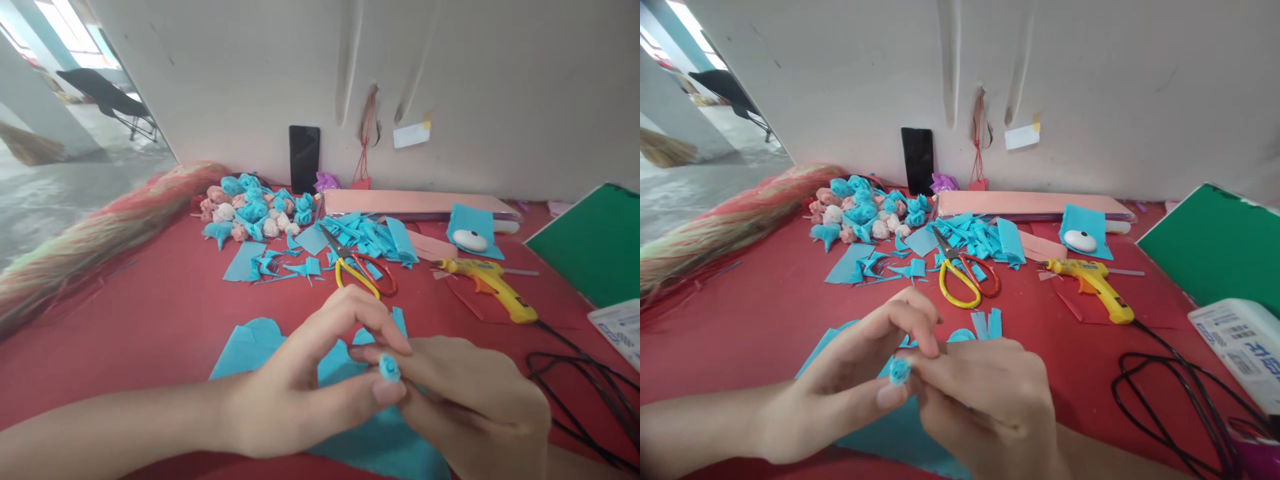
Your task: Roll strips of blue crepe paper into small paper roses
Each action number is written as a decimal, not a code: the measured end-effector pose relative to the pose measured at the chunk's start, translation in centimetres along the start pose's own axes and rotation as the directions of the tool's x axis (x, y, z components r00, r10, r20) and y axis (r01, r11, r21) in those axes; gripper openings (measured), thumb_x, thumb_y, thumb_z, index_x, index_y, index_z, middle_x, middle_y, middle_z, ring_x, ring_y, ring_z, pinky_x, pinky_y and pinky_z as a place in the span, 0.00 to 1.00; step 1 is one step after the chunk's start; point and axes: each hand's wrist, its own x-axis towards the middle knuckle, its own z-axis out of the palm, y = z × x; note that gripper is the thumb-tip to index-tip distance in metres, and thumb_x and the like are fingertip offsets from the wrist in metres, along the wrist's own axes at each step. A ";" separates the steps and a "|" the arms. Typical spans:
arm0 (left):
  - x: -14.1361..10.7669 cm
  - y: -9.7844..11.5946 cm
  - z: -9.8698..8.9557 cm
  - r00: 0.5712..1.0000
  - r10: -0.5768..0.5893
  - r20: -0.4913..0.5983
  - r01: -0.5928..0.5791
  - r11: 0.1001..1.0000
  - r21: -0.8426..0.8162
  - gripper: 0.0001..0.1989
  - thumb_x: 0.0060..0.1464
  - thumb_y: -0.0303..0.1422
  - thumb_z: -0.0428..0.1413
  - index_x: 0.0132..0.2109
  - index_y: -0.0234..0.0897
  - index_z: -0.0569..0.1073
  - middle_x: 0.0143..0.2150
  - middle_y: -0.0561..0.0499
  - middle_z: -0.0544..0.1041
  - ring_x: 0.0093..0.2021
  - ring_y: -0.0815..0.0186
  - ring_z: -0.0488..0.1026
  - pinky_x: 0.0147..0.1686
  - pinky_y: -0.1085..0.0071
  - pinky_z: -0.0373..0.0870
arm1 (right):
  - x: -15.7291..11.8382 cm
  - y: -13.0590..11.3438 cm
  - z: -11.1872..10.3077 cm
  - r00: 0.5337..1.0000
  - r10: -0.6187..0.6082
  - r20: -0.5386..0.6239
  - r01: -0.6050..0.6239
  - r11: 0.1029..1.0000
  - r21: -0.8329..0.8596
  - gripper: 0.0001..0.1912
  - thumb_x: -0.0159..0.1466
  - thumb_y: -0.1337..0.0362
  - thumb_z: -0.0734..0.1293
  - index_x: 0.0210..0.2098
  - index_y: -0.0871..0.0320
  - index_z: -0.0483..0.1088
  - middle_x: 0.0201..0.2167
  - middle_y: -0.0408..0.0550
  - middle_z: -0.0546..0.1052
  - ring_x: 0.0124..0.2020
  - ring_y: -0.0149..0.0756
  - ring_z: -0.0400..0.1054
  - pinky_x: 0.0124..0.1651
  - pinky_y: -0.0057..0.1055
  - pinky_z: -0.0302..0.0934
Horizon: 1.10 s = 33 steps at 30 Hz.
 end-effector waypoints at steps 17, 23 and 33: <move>0.9 -0.3 -0.9 0.982 0.149 -0.119 -0.134 0.983 0.127 0.05 0.55 0.23 0.58 0.39 0.36 0.73 0.37 0.50 0.70 0.39 0.67 0.68 0.45 0.69 0.68 | 1.9 -0.7 -0.2 0.991 -0.067 -0.114 0.051 0.989 -0.135 0.15 0.54 0.79 0.66 0.27 0.51 0.77 0.20 0.39 0.81 0.18 0.32 0.75 0.23 0.20 0.72; 0.8 -0.5 -1.2 0.984 0.058 -0.171 -0.057 0.998 0.011 0.07 0.53 0.25 0.63 0.38 0.41 0.81 0.36 0.54 0.71 0.38 0.71 0.68 0.46 0.73 0.69 | 2.1 -1.4 -0.5 0.994 0.002 -0.107 -0.024 0.979 -0.201 0.10 0.54 0.74 0.67 0.20 0.56 0.75 0.15 0.41 0.78 0.13 0.27 0.70 0.21 0.16 0.67; 1.3 -0.6 -1.4 0.979 -0.205 0.006 0.181 0.847 -0.500 0.04 0.51 0.27 0.65 0.36 0.39 0.83 0.33 0.54 0.69 0.27 0.75 0.72 0.29 0.76 0.73 | 3.1 -0.9 -1.4 0.931 0.312 0.187 -0.344 0.923 0.172 0.10 0.54 0.76 0.67 0.21 0.62 0.79 0.14 0.45 0.77 0.15 0.28 0.71 0.20 0.16 0.67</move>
